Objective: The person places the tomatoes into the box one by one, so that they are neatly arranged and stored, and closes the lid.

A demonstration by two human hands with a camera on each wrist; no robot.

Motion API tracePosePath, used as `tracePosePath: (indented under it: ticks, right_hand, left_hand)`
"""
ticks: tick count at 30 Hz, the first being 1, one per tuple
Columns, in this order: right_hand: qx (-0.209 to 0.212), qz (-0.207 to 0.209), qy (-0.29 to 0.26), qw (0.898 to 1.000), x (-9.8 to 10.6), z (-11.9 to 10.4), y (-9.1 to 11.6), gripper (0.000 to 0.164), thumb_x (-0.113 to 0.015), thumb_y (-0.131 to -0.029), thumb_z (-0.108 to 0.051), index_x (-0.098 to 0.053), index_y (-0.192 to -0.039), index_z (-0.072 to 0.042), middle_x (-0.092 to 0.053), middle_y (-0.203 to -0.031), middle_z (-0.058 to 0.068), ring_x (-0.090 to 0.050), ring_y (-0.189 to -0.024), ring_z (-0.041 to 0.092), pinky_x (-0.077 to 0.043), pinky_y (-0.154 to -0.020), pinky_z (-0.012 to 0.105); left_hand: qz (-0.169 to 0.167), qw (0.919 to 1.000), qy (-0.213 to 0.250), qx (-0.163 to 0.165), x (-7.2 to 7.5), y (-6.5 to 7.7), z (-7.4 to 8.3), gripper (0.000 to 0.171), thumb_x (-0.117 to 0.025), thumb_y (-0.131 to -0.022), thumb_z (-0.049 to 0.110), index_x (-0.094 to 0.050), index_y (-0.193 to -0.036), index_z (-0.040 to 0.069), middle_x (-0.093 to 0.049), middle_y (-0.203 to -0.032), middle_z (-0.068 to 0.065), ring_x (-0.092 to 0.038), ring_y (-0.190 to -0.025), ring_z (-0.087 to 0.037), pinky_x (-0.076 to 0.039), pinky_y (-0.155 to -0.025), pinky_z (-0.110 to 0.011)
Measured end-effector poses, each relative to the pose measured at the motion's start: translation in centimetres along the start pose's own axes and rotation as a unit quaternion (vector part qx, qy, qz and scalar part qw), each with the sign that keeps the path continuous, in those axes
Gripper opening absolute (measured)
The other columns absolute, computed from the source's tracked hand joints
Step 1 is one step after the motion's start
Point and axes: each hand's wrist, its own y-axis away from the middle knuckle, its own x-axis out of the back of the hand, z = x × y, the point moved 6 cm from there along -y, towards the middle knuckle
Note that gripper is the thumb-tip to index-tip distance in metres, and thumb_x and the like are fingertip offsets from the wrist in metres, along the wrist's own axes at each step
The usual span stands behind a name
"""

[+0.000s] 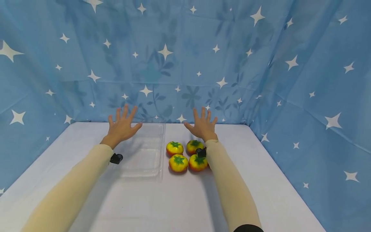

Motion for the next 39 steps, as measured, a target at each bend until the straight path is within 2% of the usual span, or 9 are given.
tracePosePath:
  ticks: [6, 12, 16, 19, 22, 26, 28, 31, 39]
  right_hand:
    - [-0.004, 0.0, -0.012, 1.0, -0.2, 0.7, 0.4, 0.092, -0.05, -0.107, -0.064, -0.012, -0.174, -0.013, 0.005, -0.176, 0.028, 0.004, -0.159, 0.054, 0.001, -0.117, 0.082]
    - [0.002, 0.004, -0.026, 1.0, 0.0, 1.0, 0.8, 0.091, -0.05, -0.108, -0.062, -0.012, -0.174, -0.012, 0.007, -0.176, 0.027, 0.003, -0.159, 0.055, 0.001, -0.117, 0.082]
    - [0.01, 0.008, -0.047, 0.999, 0.4, 1.5, 1.4, 0.09, -0.051, -0.108, -0.06, -0.013, -0.173, -0.011, 0.005, -0.176, 0.029, 0.001, -0.158, 0.057, 0.0, -0.116, 0.083]
    - [0.016, 0.008, -0.066, 0.998, 0.7, 1.9, 2.0, 0.091, -0.051, -0.108, -0.061, -0.013, -0.173, -0.01, 0.003, -0.175, 0.029, -0.001, -0.158, 0.058, -0.001, -0.116, 0.083]
    - [0.014, 0.006, -0.087, 0.996, 1.0, 2.3, 2.5, 0.091, -0.051, -0.108, -0.06, -0.012, -0.173, -0.01, 0.003, -0.176, 0.029, -0.001, -0.158, 0.057, -0.001, -0.117, 0.083]
    - [0.007, 0.002, -0.108, 0.994, 1.4, 3.0, 3.2, 0.089, -0.052, -0.109, -0.057, -0.013, -0.173, -0.011, 0.006, -0.176, 0.027, -0.001, -0.159, 0.056, 0.0, -0.118, 0.082]
    - [0.007, 0.0, -0.115, 0.993, 1.6, 3.2, 3.5, 0.088, -0.053, -0.109, -0.057, -0.014, -0.173, -0.011, 0.006, -0.176, 0.026, -0.002, -0.159, 0.055, 0.0, -0.118, 0.081]
    - [0.011, -0.001, -0.132, 0.991, 1.6, 3.6, 4.0, 0.086, -0.053, -0.109, -0.056, -0.018, -0.172, -0.009, 0.004, -0.176, 0.027, -0.006, -0.159, 0.056, -0.002, -0.118, 0.082]
    - [-0.001, -0.019, -0.206, 0.978, 0.1, 5.3, 7.2, 0.08, -0.056, -0.11, -0.05, -0.029, -0.168, -0.003, -0.006, -0.174, 0.033, -0.016, -0.156, 0.057, -0.017, -0.121, 0.075]
  left_hand:
    - [0.006, 0.9994, 0.034, 0.0, 1.3, 1.1, -0.5, 0.085, -0.046, -0.11, 0.053, -0.003, -0.174, 0.018, 0.012, -0.177, -0.021, 0.013, -0.159, -0.052, 0.009, -0.117, -0.08]
    - [0.006, 0.9991, 0.038, -0.02, 4.3, 3.0, -0.5, 0.082, -0.049, -0.111, 0.046, -0.007, -0.174, 0.014, 0.006, -0.177, -0.025, 0.011, -0.158, -0.057, 0.004, -0.116, -0.083]
    - [0.052, 0.994, 0.084, -0.047, 7.5, 6.4, -0.7, 0.079, -0.053, -0.111, 0.038, -0.014, -0.172, 0.007, -0.008, -0.175, -0.029, -0.002, -0.157, -0.058, -0.006, -0.115, -0.084]
    - [0.084, 0.984, 0.146, -0.056, 8.9, 9.8, -1.6, 0.078, -0.056, -0.111, 0.034, -0.015, -0.172, 0.007, -0.017, -0.174, -0.028, -0.012, -0.157, -0.057, -0.013, -0.113, -0.084]
    - [0.075, 0.9749, 0.208, -0.028, 7.8, 13.0, -3.2, 0.083, -0.057, -0.112, 0.037, -0.008, -0.174, 0.011, -0.015, -0.175, -0.025, -0.015, -0.157, -0.056, -0.019, -0.112, -0.085]
    - [0.017, 0.9623, 0.27, 0.029, 3.9, 15.8, -4.8, 0.095, -0.061, -0.11, 0.041, 0.004, -0.173, 0.011, -0.008, -0.175, -0.028, -0.016, -0.155, -0.058, -0.025, -0.111, -0.083]
    - [-0.015, 0.9545, 0.295, 0.04, 2.1, 16.4, -5.2, 0.1, -0.063, -0.109, 0.04, 0.009, -0.172, 0.011, -0.005, -0.174, -0.032, -0.015, -0.154, -0.061, -0.026, -0.111, -0.082]
    - [-0.053, 0.9428, 0.326, 0.045, 0.3, 16.7, -5.5, 0.105, -0.064, -0.108, 0.039, 0.015, -0.17, 0.012, -0.002, -0.172, -0.036, -0.015, -0.153, -0.063, -0.029, -0.112, -0.081]
    - [-0.153, 0.9036, 0.397, 0.047, -1.4, 17.8, -7.0, 0.1, -0.059, -0.111, 0.035, 0.023, -0.169, 0.025, 0.008, -0.174, -0.032, -0.007, -0.154, -0.063, -0.022, -0.116, -0.08]
